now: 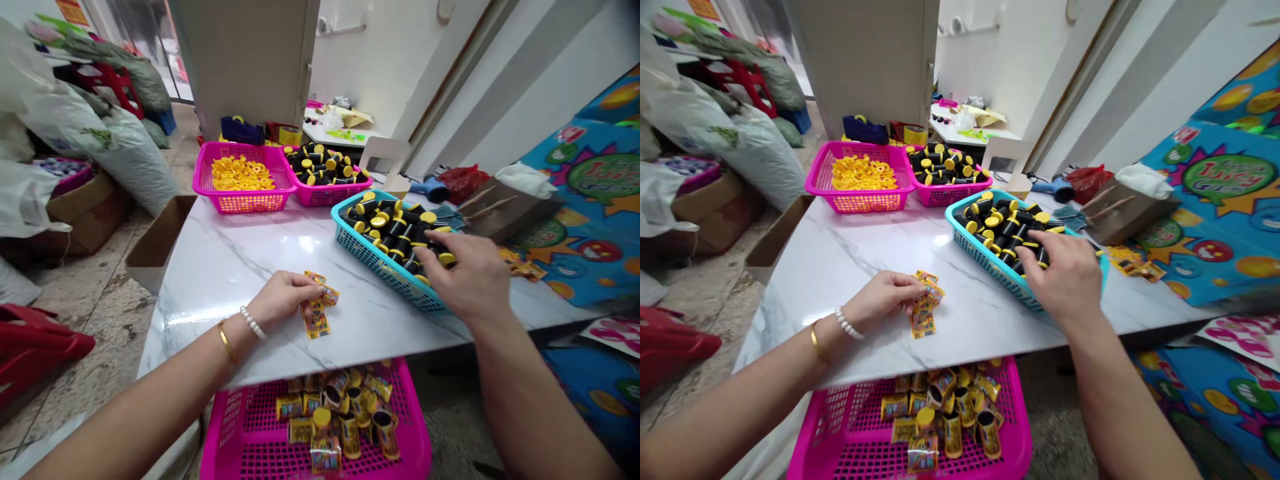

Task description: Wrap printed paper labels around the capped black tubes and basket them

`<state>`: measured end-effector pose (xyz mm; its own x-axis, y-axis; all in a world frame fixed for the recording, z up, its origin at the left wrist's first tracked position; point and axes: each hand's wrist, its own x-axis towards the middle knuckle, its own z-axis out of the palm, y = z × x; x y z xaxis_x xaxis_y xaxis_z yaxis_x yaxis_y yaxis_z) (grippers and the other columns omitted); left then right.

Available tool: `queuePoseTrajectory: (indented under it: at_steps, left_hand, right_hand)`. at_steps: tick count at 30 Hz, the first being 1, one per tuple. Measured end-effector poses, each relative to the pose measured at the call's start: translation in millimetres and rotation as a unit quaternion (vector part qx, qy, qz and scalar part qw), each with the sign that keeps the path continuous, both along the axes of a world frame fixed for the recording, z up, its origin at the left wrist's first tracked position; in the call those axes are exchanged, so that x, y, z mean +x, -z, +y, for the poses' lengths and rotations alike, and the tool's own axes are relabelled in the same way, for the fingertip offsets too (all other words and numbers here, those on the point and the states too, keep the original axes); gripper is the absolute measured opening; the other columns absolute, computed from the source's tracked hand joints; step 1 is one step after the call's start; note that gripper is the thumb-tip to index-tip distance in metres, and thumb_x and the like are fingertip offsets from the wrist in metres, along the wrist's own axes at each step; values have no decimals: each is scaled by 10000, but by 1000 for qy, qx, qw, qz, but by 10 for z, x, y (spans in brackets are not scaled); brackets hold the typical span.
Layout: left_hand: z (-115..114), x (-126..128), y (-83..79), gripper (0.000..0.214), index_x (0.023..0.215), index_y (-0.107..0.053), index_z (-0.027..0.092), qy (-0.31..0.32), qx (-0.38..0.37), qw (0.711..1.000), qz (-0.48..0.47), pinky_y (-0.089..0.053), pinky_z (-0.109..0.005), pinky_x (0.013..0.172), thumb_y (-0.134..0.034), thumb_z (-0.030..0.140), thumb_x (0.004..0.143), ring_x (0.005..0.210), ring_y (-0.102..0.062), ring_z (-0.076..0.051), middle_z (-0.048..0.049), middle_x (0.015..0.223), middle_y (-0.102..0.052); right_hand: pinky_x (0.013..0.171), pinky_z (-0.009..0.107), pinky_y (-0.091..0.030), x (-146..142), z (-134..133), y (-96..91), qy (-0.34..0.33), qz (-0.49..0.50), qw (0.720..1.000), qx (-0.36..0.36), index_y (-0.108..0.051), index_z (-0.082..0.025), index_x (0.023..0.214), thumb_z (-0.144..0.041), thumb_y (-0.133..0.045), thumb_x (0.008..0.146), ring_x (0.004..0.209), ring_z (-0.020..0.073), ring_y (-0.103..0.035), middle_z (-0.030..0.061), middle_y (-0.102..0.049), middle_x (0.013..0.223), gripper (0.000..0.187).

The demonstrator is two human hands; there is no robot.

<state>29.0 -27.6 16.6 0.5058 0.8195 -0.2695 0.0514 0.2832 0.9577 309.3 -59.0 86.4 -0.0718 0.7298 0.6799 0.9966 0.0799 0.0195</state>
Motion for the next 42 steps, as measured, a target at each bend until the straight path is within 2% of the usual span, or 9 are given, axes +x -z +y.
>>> queuePoseTrajectory:
  at_steps: [6,10,12,16,19,22,25,31,42]
  left_hand:
    - [30,-36,-12,280,918,-734,71,14,-35,999,-32,-218,-237,432,-647,312,806,391,-397,-75,-39,483,-562]
    - [30,-38,-34,238,923,-732,65,27,-25,999,-40,-259,-230,437,-643,238,787,410,-399,-66,-55,578,-611]
    - [9,-30,-22,240,945,-732,75,67,18,997,-22,-296,-228,452,-632,222,784,436,-420,-70,-63,635,-637]
    - [-68,-3,0,187,910,-729,129,146,182,972,15,-381,-223,533,-604,186,784,555,-506,-100,-38,694,-651]
    - [-95,4,-17,172,910,-678,150,113,248,961,41,-412,-216,572,-596,140,759,617,-556,-110,-30,739,-665]
    - [-76,-15,-65,186,921,-638,153,-6,292,953,83,-430,-221,594,-593,128,742,642,-561,-106,-50,859,-686]
    - [-68,-26,-100,104,856,-637,149,-105,298,942,112,-424,-223,580,-585,189,775,616,-542,-98,-43,836,-674]
    - [-178,68,-61,192,721,-661,145,-2,177,983,55,-382,-201,490,-602,304,813,477,-477,-77,15,557,-572]
    - [-156,77,-118,252,868,-723,131,-78,14,996,-41,-256,-197,395,-631,363,831,383,-334,-53,62,445,-431]
  right_hand:
    - [863,508,-479,496,339,-48,2,-86,986,-146,-653,-104,1186,-423,-594,850,958,377,-639,198,-706,1033,467]
    - [969,468,-441,87,155,-74,-52,-14,996,-65,-701,-136,1059,-365,-597,866,1046,326,-611,163,-701,1056,317]
    - [977,409,-446,-223,16,-53,-117,62,987,-86,-686,-190,1087,-326,-592,876,1065,266,-609,110,-695,1100,267]
    - [728,283,-525,-753,-125,158,-271,204,882,-327,-646,-234,1160,-259,-658,816,854,173,-661,31,-712,1049,345]
    - [631,240,-497,-907,-111,389,-289,291,814,-411,-645,-234,1172,-205,-650,799,731,139,-643,-7,-719,883,374]
    - [536,220,-469,-867,-66,559,-246,377,789,-418,-660,-212,1149,-224,-679,765,598,119,-603,-23,-687,728,384]
    - [467,216,-470,-779,-31,646,-189,499,726,-433,-697,-158,903,-309,-740,711,494,114,-593,-7,-673,637,247]
    - [460,217,-540,-816,-22,727,-129,694,643,-295,-628,-148,714,-401,-816,642,515,143,-656,43,-704,624,324]
    - [545,246,-584,-1008,-90,848,-170,717,639,-220,-608,-162,722,-372,-754,758,540,147,-679,22,-704,624,259]
